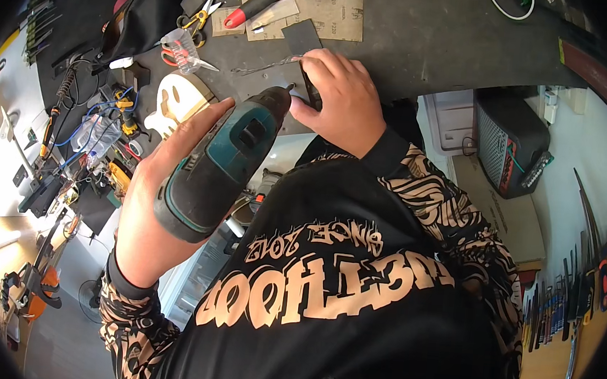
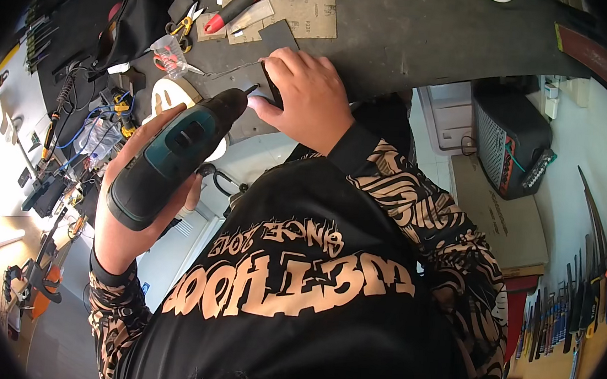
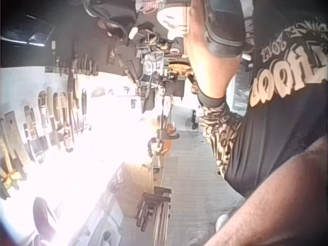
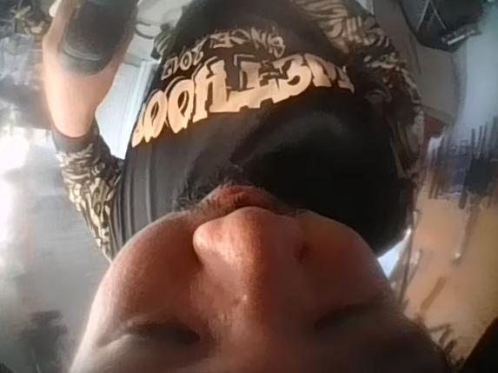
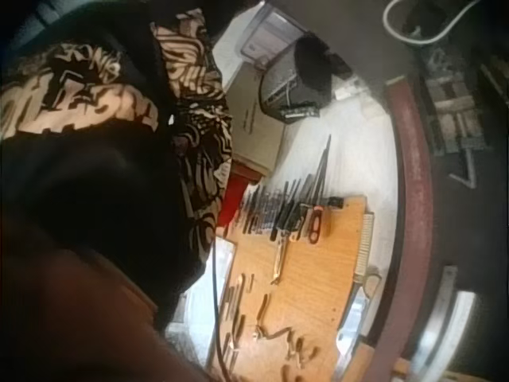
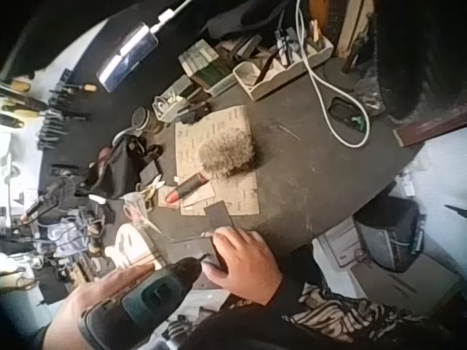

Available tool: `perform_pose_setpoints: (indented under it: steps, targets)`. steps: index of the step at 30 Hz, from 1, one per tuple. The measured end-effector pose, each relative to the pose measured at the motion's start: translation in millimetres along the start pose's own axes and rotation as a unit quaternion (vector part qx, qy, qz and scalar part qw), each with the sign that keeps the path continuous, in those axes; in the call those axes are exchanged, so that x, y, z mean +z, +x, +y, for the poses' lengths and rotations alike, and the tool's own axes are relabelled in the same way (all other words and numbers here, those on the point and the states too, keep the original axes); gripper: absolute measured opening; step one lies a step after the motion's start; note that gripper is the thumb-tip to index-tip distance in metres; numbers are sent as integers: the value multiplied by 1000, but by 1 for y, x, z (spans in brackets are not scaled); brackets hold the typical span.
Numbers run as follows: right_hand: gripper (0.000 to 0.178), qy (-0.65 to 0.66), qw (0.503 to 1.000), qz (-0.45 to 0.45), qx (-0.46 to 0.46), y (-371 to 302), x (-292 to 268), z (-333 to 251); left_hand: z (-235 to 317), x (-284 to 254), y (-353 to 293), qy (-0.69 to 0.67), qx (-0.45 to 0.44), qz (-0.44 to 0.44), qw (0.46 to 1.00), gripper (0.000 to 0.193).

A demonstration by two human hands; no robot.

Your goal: The person manipulates a small orbital sander and then folds and prepares a sheet of sandpaper by hand.

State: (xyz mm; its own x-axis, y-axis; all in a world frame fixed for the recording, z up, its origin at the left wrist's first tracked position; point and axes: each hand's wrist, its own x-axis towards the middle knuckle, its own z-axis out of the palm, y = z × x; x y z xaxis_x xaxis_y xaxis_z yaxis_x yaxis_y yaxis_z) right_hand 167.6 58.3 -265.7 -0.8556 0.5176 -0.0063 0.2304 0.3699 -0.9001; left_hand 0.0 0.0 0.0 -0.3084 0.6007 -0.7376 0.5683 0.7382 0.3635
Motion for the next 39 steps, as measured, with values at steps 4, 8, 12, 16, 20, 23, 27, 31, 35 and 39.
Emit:
perform_pose_setpoints:
  steps: [4,8,12,16,20,23,27,31,35,39]
  targets:
    - [54,5,1000,7,-1,0,1,1,-2,3,1,-8,9,12,1000,71]
    - [53,12,1000,8,-3,-1,1,-1,-1,3,0,-4,21,14,1000,69]
    - [53,4,1000,4,-4,-1,3,-2,-3,6,-4,-29,-13,16,999,66]
    - [52,-2,1000,-1,-5,1,3,-3,-1,8,-7,12,10,9,1000,66]
    - [52,-7,1000,-8,3,2,3,-7,0,14,-10,-27,8,22,999,67]
    - [52,-3,1000,-20,5,2,4,-8,-1,24,-14,-84,-17,41,995,70]
    - [53,-8,1000,-24,3,1,5,-8,-5,29,-17,-49,9,48,998,83]
    - [52,4,999,-38,4,2,2,-10,-5,27,-18,-41,7,50,998,82]
    - [51,4,999,-32,5,2,4,-10,-8,24,-15,-41,16,44,998,83]
    - [51,4,999,-34,-1,2,5,-9,-8,27,-16,-47,15,52,997,81]
